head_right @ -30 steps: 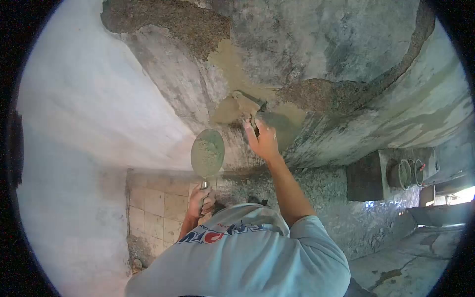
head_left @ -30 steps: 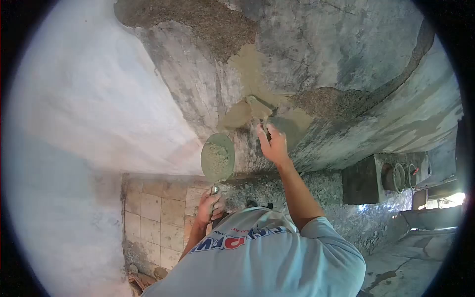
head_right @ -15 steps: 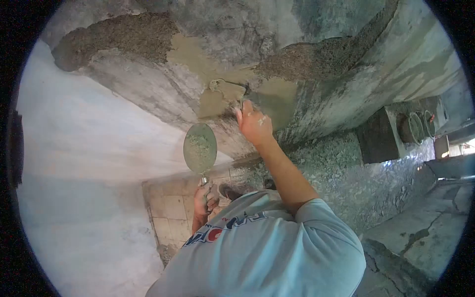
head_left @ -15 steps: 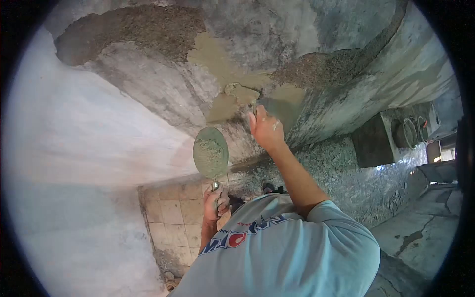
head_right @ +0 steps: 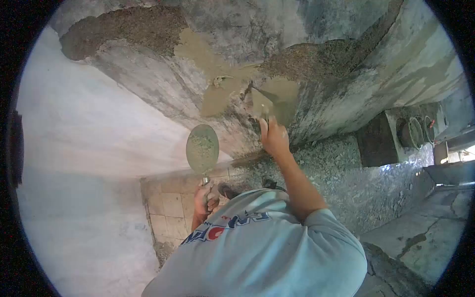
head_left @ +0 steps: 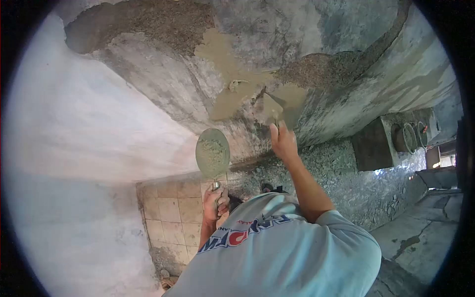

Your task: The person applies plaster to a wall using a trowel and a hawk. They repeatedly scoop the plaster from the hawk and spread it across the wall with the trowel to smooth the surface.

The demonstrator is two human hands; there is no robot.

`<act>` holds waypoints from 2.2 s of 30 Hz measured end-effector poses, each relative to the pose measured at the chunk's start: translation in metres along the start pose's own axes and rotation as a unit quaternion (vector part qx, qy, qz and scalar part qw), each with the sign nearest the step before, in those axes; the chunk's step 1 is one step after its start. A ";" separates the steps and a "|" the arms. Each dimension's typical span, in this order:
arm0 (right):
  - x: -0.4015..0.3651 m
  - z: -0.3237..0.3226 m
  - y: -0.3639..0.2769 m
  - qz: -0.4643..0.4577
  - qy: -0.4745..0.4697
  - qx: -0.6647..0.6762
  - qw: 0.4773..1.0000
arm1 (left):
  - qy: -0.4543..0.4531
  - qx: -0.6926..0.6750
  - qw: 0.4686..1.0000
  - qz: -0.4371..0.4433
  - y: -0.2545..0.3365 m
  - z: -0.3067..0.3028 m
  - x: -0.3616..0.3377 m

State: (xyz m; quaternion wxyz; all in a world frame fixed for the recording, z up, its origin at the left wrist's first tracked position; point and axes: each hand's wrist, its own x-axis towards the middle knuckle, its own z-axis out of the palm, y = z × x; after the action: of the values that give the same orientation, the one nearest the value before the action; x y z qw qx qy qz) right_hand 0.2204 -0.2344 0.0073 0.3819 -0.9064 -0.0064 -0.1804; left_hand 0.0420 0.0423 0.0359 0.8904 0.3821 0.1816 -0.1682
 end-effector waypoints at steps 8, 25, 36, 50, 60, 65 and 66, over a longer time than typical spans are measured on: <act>0.014 -0.027 -0.039 -0.133 -0.071 0.122 0.981 | 0.003 0.007 1.000 -0.015 -0.006 0.007 0.006; 0.037 0.006 0.027 -0.118 0.049 0.021 0.992 | -0.011 0.003 1.000 -0.004 -0.002 0.009 0.010; 0.015 -0.005 -0.039 -0.052 -0.086 0.012 0.995 | -0.017 0.016 1.000 -0.003 -0.007 0.009 0.007; 0.043 0.009 -0.018 0.022 -0.173 0.027 0.984 | -0.006 0.016 1.000 0.015 -0.005 0.004 0.001; 0.028 0.007 -0.047 -0.022 -0.157 0.082 0.984 | 0.011 0.003 1.000 -0.004 -0.009 -0.003 -0.006; 0.054 0.026 -0.055 -0.026 -0.124 -0.042 0.991 | 0.031 0.007 0.999 -0.014 -0.004 0.007 -0.007; 0.058 0.026 -0.057 0.008 -0.149 -0.025 0.988 | 0.017 -0.003 1.000 -0.007 -0.003 0.006 -0.005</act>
State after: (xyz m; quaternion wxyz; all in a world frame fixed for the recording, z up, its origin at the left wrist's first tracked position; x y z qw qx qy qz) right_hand 0.2745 -0.1834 0.0488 0.3557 -0.9323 -0.0513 -0.0401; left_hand 0.0370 0.0367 0.0403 0.8871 0.3807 0.1998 -0.1679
